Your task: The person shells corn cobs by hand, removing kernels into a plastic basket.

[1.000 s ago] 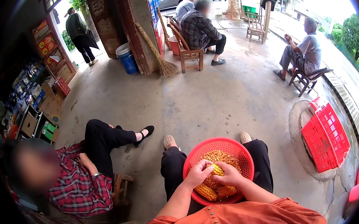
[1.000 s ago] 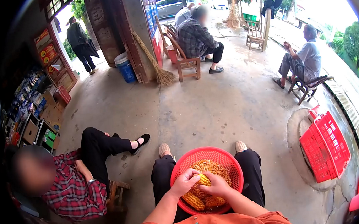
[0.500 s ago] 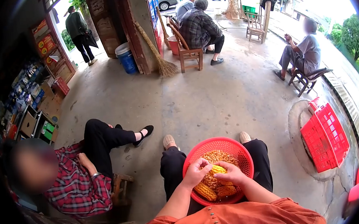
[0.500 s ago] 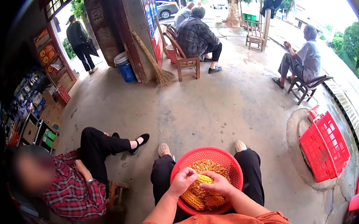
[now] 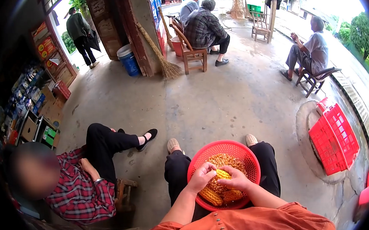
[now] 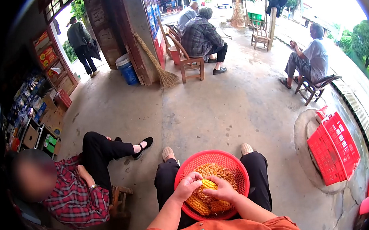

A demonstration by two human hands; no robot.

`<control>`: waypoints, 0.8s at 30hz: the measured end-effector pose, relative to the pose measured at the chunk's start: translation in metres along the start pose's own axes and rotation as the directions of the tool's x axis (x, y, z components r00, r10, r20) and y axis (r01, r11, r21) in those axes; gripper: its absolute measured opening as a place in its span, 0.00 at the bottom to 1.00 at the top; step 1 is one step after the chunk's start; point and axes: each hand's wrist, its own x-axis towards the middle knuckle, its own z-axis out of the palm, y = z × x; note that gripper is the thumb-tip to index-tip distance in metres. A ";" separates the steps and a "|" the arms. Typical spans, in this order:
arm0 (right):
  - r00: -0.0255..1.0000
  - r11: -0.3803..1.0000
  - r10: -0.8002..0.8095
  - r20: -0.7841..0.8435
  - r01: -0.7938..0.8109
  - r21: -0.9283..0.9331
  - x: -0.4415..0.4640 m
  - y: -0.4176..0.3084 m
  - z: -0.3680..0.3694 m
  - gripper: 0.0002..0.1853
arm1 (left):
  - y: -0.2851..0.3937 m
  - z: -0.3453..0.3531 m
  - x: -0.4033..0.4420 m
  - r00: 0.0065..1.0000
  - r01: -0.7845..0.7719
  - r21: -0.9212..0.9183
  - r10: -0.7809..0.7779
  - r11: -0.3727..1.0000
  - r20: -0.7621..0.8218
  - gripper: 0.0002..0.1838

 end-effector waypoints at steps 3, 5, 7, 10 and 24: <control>0.999 0.968 -0.047 -0.027 0.039 -0.249 0.000 -0.001 0.003 0.27 | 0.001 0.000 0.000 1.000 0.004 0.019 -0.004 1.000 -0.005 0.08; 0.997 0.954 -0.062 -0.042 0.047 -0.296 0.001 0.005 0.003 0.29 | 0.000 0.000 0.000 1.000 0.013 0.024 -0.013 1.000 -0.006 0.09; 0.996 0.943 -0.084 -0.036 0.068 -0.325 0.002 0.007 0.003 0.30 | -0.005 -0.003 0.001 1.000 0.010 0.009 -0.010 1.000 0.006 0.10; 0.993 0.922 -0.116 -0.030 0.097 -0.375 0.002 0.007 0.005 0.31 | -0.009 -0.005 0.002 1.000 -0.002 0.036 0.001 0.999 0.009 0.09; 0.997 0.974 -0.005 -0.077 -0.012 -0.227 0.002 -0.004 0.006 0.31 | -0.003 0.003 0.003 0.998 0.000 0.019 0.001 1.000 -0.059 0.08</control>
